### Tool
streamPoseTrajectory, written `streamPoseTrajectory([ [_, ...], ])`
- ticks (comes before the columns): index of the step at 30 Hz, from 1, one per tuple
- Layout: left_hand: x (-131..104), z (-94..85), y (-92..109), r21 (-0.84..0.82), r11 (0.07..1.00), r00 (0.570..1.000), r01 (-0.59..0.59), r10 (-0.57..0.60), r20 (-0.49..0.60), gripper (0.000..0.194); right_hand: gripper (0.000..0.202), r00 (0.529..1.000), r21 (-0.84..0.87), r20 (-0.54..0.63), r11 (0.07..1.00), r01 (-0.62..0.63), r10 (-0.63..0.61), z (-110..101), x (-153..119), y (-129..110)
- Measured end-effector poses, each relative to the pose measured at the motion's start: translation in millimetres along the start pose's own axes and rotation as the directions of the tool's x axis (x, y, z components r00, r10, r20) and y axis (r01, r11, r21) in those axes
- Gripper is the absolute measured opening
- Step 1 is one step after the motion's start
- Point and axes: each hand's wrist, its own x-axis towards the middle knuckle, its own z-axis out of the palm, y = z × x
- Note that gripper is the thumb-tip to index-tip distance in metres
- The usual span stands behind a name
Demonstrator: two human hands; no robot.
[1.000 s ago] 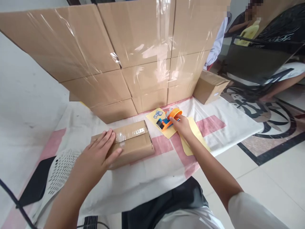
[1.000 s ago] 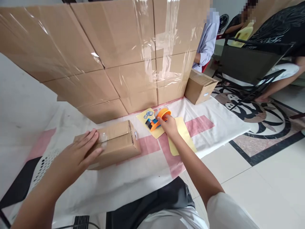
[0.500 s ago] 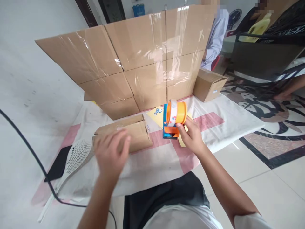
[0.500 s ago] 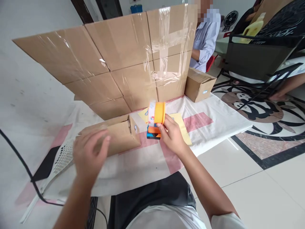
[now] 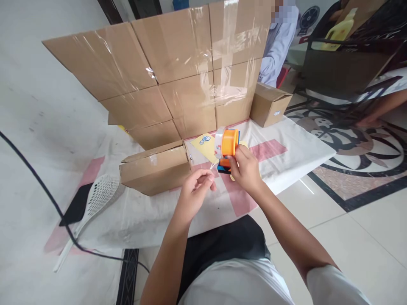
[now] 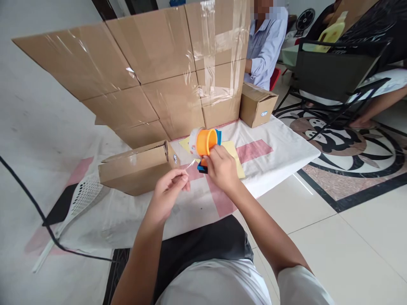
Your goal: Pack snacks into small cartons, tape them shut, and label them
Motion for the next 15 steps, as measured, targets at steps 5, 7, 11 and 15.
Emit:
streamPoseTrajectory([
  [5, -7, 11.2, -9, -0.091, 0.989, 0.993, 0.119, -0.116, 0.036, 0.024, 0.028, 0.971, 0.043, -0.016, 0.971, -0.237, 0.238, 10, 3, 12],
  [7, -12, 19.2, -17, -0.114, 0.984, 0.991, 0.136, -0.135, 0.022, 0.032, 0.03, 0.915, 0.116, -0.051, 0.913, -0.392, 0.399, 15, 7, 13],
  [11, -14, 34.9, -31, -0.115, 0.987, 0.992, 0.11, -0.115, -0.041, 0.031, 0.035, 0.692, 0.429, 0.125, 0.591, -0.683, 0.711, 26, 17, 18],
  [15, -12, 42.3, -45, -0.044, 0.997, 0.995, 0.061, -0.064, -0.076, 0.027, 0.042, 0.615, 0.603, 0.369, 0.324, -0.729, 0.697, 24, 20, 34],
])
